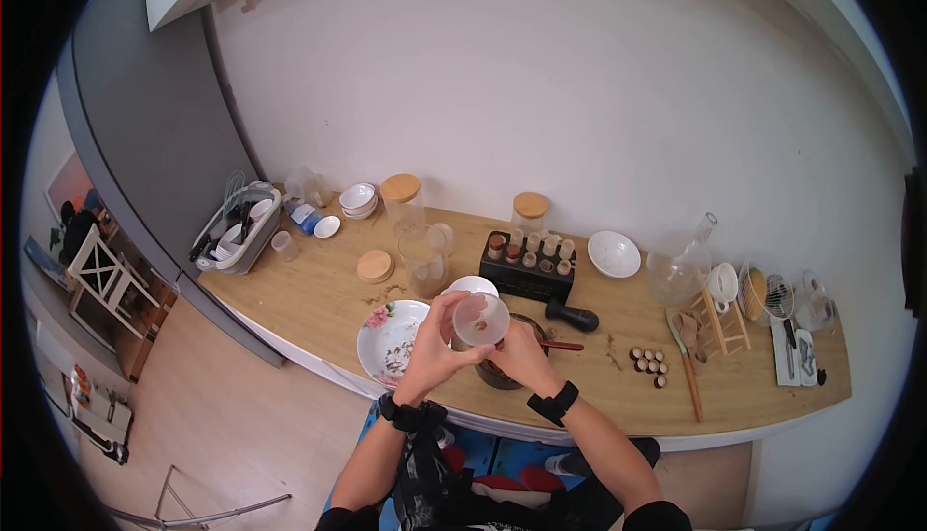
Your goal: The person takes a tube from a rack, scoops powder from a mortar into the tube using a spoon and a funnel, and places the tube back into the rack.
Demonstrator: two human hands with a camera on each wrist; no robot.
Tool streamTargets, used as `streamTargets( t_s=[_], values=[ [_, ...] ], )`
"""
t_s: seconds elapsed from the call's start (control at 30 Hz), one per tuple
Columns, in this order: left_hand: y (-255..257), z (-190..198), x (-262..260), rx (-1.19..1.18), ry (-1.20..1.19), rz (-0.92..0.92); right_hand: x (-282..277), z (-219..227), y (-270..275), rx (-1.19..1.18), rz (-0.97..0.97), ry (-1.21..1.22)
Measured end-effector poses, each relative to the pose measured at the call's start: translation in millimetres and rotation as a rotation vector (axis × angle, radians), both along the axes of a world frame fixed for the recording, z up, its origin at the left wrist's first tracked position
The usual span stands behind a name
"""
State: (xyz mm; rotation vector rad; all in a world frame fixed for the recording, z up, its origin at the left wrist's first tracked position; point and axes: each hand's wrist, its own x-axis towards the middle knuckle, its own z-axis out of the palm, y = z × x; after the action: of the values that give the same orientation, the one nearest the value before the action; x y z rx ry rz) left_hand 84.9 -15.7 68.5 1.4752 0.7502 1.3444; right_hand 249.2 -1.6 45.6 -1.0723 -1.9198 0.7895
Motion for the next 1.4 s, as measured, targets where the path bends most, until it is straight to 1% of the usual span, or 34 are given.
streamTargets(
  t_s=[0.03,0.2,0.33,0.53,0.77,0.83,0.97,1.1,1.27,1.3,1.37,1.4],
  values=[
    [0.2,-1.7,0.8,-0.010,0.025,0.003,-0.1,-2.2,0.8,0.054,0.005,0.011],
    [1.5,-7.6,-0.4,-0.016,0.066,0.001,-1.6,-2.3,-0.3,0.031,-0.013,0.011],
    [5.2,-7.7,-1.2,-0.021,0.063,-0.068,-1.1,-3.9,-0.9,-0.039,-0.024,0.024],
    [11.2,-9.9,2.1,-0.002,0.056,-0.143,0.5,-6.3,0.6,0.029,-0.011,0.060],
    [15.5,-15.4,2.2,-0.028,0.036,-0.224,3.5,-1.3,-2.3,-0.009,-0.015,0.057],
    [14.5,-13.7,0.9,-0.065,0.018,-0.232,1.2,-3.5,-2.2,-0.036,-0.019,0.094],
    [6.0,-5.6,1.5,-0.132,-0.020,-0.229,-1.6,-6.2,-1.8,-0.041,-0.026,0.087],
    [5.0,-11.0,2.2,-0.117,-0.031,-0.198,-2.6,-7.6,-1.5,-0.018,-0.047,0.085],
    [10.9,-18.3,2.4,-0.116,0.031,-0.221,-2.2,-8.2,-1.2,-0.007,-0.064,0.057],
    [11.4,-18.5,3.1,-0.115,0.031,-0.222,-2.5,-8.7,-1.1,-0.009,-0.061,0.086],
    [11.9,-18.7,4.9,-0.044,0.141,-0.153,-2.8,-9.9,-1.1,-0.011,-0.059,0.115],
    [11.1,-16.9,5.7,-0.043,0.141,-0.154,-2.8,-10.3,-0.8,-0.005,-0.058,0.107]
  ],
)
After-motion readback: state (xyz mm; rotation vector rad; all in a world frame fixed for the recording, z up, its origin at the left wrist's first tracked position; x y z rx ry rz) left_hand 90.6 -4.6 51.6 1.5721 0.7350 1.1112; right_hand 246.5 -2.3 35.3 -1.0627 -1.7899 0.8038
